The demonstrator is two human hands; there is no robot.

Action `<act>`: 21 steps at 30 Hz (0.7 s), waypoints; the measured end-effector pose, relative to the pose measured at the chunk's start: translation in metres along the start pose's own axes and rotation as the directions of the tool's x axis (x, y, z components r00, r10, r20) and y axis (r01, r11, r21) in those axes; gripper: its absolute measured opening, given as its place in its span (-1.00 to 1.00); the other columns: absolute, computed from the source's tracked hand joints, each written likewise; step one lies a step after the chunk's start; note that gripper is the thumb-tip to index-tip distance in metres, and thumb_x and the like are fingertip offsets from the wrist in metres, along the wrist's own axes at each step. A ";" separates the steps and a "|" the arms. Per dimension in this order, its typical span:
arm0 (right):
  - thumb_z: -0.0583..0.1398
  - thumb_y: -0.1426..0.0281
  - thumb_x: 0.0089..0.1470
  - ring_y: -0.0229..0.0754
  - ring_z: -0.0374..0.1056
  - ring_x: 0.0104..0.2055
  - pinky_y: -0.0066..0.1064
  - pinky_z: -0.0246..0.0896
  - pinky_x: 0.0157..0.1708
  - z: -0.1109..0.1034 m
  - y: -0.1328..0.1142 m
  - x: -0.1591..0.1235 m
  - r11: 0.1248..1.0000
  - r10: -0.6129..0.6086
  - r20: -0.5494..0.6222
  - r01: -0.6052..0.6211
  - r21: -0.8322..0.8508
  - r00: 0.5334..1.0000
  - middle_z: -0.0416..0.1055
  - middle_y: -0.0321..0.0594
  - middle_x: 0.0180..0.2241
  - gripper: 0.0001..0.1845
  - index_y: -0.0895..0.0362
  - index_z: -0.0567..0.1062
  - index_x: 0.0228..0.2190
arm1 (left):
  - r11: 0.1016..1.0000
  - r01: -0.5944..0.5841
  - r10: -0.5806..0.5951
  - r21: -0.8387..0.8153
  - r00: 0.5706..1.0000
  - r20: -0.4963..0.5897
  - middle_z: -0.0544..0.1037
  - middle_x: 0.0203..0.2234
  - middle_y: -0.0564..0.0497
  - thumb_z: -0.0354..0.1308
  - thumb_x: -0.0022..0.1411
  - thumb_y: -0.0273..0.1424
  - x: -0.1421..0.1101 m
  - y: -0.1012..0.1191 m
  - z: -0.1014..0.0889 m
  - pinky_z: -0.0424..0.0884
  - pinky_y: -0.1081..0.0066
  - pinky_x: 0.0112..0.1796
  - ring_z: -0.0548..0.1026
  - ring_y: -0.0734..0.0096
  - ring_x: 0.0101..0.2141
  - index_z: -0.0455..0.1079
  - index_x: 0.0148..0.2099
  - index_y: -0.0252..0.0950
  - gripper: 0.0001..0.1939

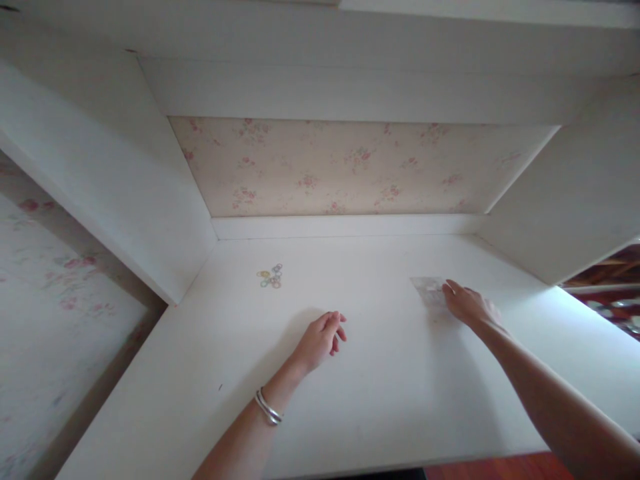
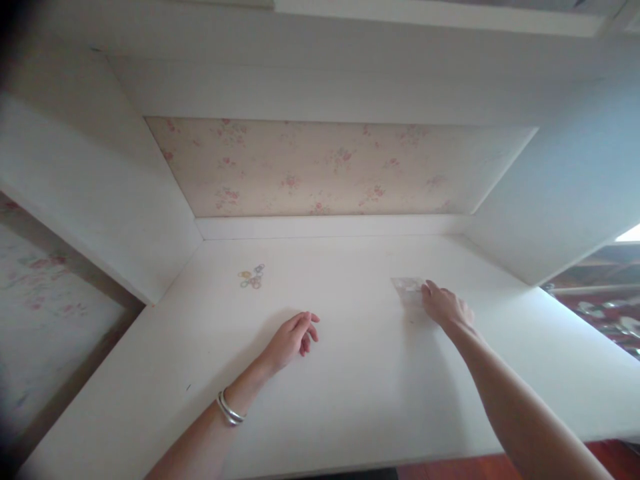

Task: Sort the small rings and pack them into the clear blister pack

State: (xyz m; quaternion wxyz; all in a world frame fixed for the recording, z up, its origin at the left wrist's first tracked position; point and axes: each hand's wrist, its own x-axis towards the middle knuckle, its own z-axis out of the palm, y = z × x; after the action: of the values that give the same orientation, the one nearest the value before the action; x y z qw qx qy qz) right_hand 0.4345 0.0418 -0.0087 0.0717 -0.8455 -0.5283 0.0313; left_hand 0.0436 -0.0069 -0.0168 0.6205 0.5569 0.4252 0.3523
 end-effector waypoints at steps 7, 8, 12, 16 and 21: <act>-0.20 -0.03 0.14 0.15 0.34 -0.09 -0.04 0.19 -0.17 -0.019 -0.040 -0.023 1.000 -0.005 -0.123 0.009 0.027 0.992 0.29 0.09 0.03 -0.31 0.10 0.30 0.08 | 0.998 -0.026 0.024 0.063 0.999 0.033 0.43 -0.47 0.03 -0.15 0.25 -0.03 -0.001 0.000 0.000 0.21 0.54 -0.61 0.30 0.58 -0.61 0.31 -0.13 -0.32 -0.52; -0.18 0.00 0.15 0.10 0.34 -0.10 -0.11 0.20 -0.18 -0.021 -0.052 -0.030 0.993 -0.072 -0.154 0.085 0.077 0.985 0.35 0.04 -0.02 -0.36 0.09 0.36 0.02 | 0.996 -0.036 0.032 0.081 0.999 0.040 0.43 -0.46 0.03 -0.13 0.25 -0.04 -0.001 0.000 -0.001 0.21 0.54 -0.61 0.30 0.59 -0.61 0.31 -0.14 -0.32 -0.55; -0.06 0.09 0.15 -0.12 0.37 -0.27 -0.39 0.18 -0.29 -0.015 -0.113 -0.077 0.842 -0.335 -0.216 0.394 0.369 0.917 0.49 -0.19 -0.33 -0.54 0.08 0.52 -0.30 | 0.990 -0.049 0.044 0.134 0.998 0.042 0.42 -0.46 0.05 -0.08 0.24 -0.12 -0.001 -0.001 -0.002 0.22 0.54 -0.61 0.30 0.59 -0.62 0.30 -0.10 -0.31 -0.62; -0.02 0.03 0.13 -0.28 0.18 -0.60 -0.48 0.02 -0.57 0.008 -0.183 -0.136 0.591 -0.336 -0.125 0.312 0.743 0.933 0.24 -0.34 -0.70 -0.47 0.14 0.40 -0.61 | 0.981 -0.046 0.049 0.187 0.999 -0.010 0.43 -0.39 0.04 -0.01 0.20 -0.24 -0.002 0.000 -0.002 0.24 0.54 -0.60 0.32 0.60 -0.62 0.25 0.00 -0.27 -0.65; 0.03 0.09 0.13 -0.28 0.21 -0.52 -0.50 0.09 -0.51 0.035 -0.235 -0.174 0.318 -0.502 -0.051 0.239 0.918 0.864 0.31 -0.31 -0.58 -0.52 0.17 0.40 -0.61 | 0.933 -0.261 0.269 0.247 0.963 0.001 0.47 -0.35 -0.02 0.05 -0.02 -0.60 0.001 0.002 -0.003 0.35 0.46 -0.34 0.43 0.41 -0.36 0.33 -0.21 -0.33 -0.74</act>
State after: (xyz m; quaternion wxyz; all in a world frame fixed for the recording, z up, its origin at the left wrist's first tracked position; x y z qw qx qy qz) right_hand 0.1445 -0.0096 -0.0110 0.4538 -0.5143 -0.6108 0.3956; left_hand 0.0414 -0.0049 -0.0152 0.4868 0.6755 0.3966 0.3866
